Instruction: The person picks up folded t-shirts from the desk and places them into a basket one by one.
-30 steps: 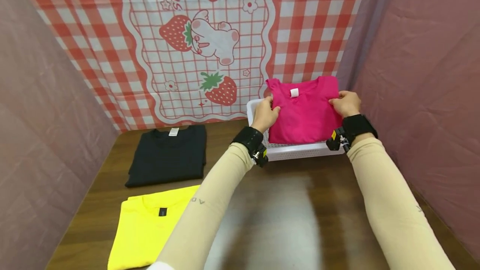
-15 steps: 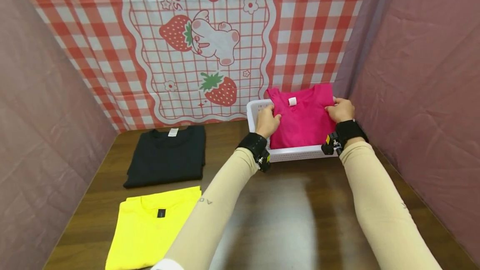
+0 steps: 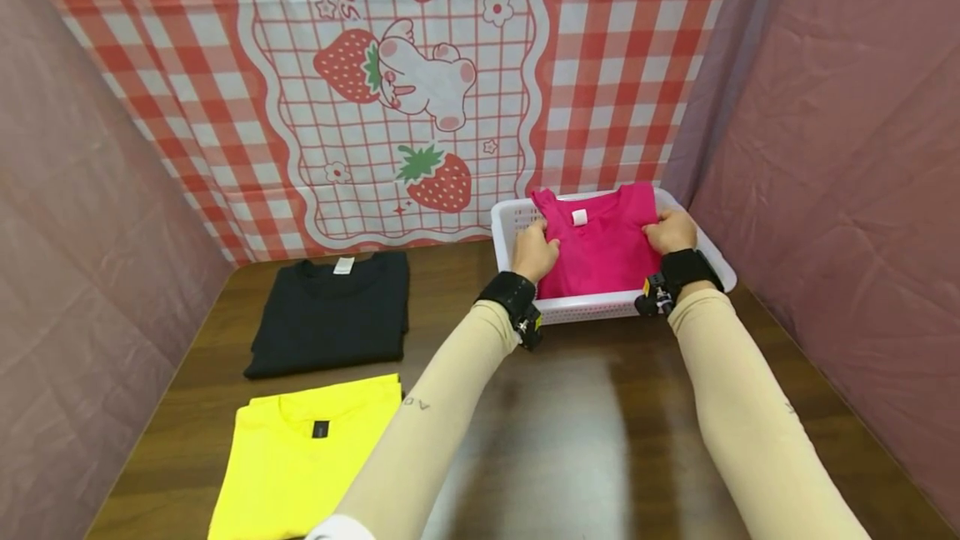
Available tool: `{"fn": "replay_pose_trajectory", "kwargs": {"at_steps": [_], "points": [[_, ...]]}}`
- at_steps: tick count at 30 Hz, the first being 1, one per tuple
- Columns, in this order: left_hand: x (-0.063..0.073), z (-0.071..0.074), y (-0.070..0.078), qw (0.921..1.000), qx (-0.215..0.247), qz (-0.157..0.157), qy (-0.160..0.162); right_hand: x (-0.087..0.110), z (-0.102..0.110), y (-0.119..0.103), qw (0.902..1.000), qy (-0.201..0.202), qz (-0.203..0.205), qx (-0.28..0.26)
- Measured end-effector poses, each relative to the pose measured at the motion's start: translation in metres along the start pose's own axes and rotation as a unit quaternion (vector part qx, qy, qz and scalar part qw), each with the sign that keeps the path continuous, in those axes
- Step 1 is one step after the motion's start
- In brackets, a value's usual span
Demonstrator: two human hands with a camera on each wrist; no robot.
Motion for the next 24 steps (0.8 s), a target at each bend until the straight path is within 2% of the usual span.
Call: {"fn": "replay_pose_trajectory", "kwargs": {"at_steps": [3, 7, 9, 11, 14, 16, 18, 24], "points": [[0.0, -0.004, -0.005, 0.9998, 0.001, 0.02, -0.009, 0.0, -0.001, -0.001, 0.9999, 0.003, 0.01, -0.001], [0.0, -0.009, -0.011, 0.9996, -0.006, 0.025, -0.012, -0.003, -0.001, 0.002, 0.9994, 0.009, 0.032, -0.01], [0.0, -0.011, -0.013, 0.9995, -0.009, 0.025, -0.015, -0.02, -0.007, 0.013, 0.9985, 0.026, 0.048, -0.008], [0.001, -0.014, -0.015, 0.9993, -0.009, 0.03, -0.021, -0.026, -0.01, 0.019, 0.9986, 0.022, 0.047, -0.007], [0.001, -0.016, -0.017, 0.9985, -0.013, 0.042, -0.031, -0.032, -0.018, 0.023, 0.9996, 0.007, 0.023, 0.012], [0.001, -0.018, -0.018, 0.9981, -0.021, 0.047, -0.035, -0.024, -0.018, 0.019, 0.9996, -0.013, 0.012, 0.022], [0.001, -0.019, -0.019, 0.9979, -0.026, 0.047, -0.036, -0.039, -0.027, 0.027, 0.9995, -0.02, 0.01, 0.023], [0.001, -0.023, -0.023, 0.9975, -0.029, 0.053, -0.035, -0.147, -0.086, 0.096, 0.9981, 0.038, 0.045, 0.019]]}}
Point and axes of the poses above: each hand's wrist, its own x-axis away from the middle knuckle, its own z-axis out of the back of the hand, y = z × x, the point moved 7 cm from there along -x, towards the middle knuckle, and after that the axes turned 7 degrees about -z, right-handed, at the moved point
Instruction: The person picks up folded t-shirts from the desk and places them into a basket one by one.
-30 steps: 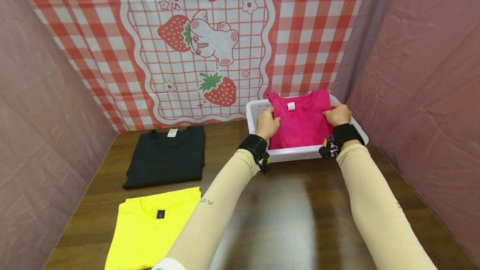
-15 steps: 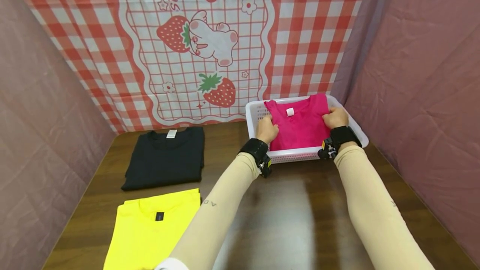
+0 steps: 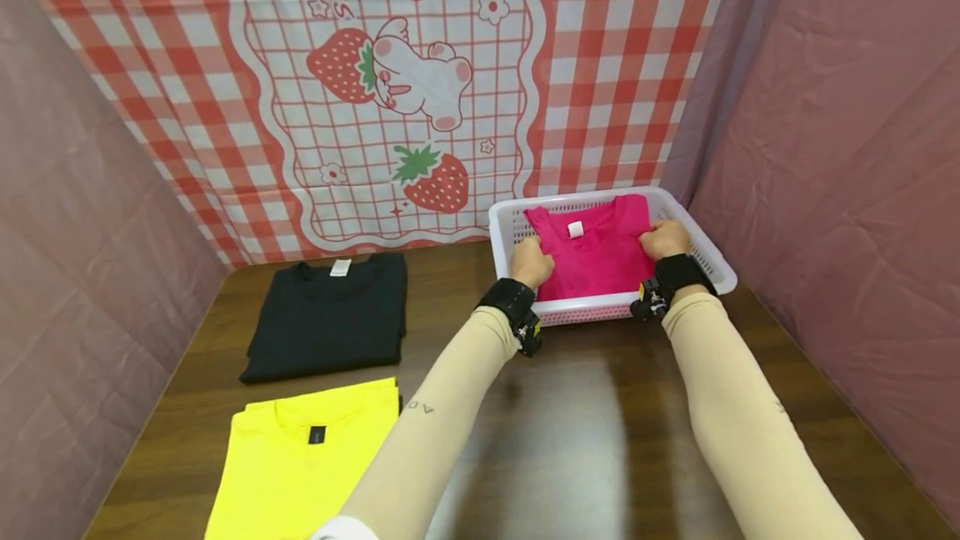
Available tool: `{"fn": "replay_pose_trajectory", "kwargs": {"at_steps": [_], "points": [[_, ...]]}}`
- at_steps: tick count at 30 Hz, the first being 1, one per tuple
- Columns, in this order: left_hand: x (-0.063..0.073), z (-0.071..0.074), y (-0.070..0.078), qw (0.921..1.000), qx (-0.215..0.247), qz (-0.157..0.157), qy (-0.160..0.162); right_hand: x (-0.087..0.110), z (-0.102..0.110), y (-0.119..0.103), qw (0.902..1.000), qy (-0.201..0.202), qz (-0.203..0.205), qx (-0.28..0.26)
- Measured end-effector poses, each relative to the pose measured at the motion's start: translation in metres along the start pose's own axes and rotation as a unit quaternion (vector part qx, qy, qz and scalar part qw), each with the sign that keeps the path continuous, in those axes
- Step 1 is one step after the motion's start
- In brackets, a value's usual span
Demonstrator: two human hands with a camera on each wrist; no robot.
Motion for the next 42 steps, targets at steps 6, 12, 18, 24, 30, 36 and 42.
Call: {"fn": "replay_pose_trajectory", "kwargs": {"at_steps": [6, 12, 18, 24, 30, 36, 42], "points": [[0.0, -0.004, -0.002, 0.9999, 0.003, 0.005, -0.01, 0.019, 0.006, -0.011, 0.9984, -0.049, -0.029, -0.001], [0.0, -0.007, -0.004, 0.9998, 0.001, 0.01, -0.014, 0.0, -0.016, 0.006, 0.9978, -0.042, -0.048, 0.017], [0.001, -0.008, -0.004, 0.9998, -0.011, 0.009, -0.015, -0.103, -0.1, 0.086, 0.9994, -0.026, -0.007, 0.023], [0.001, -0.01, -0.005, 0.9993, -0.02, 0.019, -0.027, -0.123, -0.121, 0.107, 0.9988, -0.033, -0.023, 0.027], [0.001, -0.014, -0.012, 0.9961, -0.037, 0.053, -0.06, -0.058, -0.074, 0.058, 0.998, -0.041, -0.022, 0.044], [0.001, -0.014, -0.013, 0.9928, -0.048, 0.078, -0.077, -0.01, -0.04, 0.026, 0.9885, -0.12, -0.029, 0.086], [0.001, -0.002, -0.004, 0.9934, -0.051, 0.061, -0.083, -0.006, -0.027, 0.018, 0.9883, -0.114, -0.019, 0.1]]}}
Point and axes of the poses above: each hand's wrist, its own x-axis away from the middle knuckle, its own z-axis out of the back of the hand, y = z × x, the point moved 7 cm from there along -x, towards the middle knuckle, and after that the axes turned 7 degrees about -z, right-handed, at the moved point
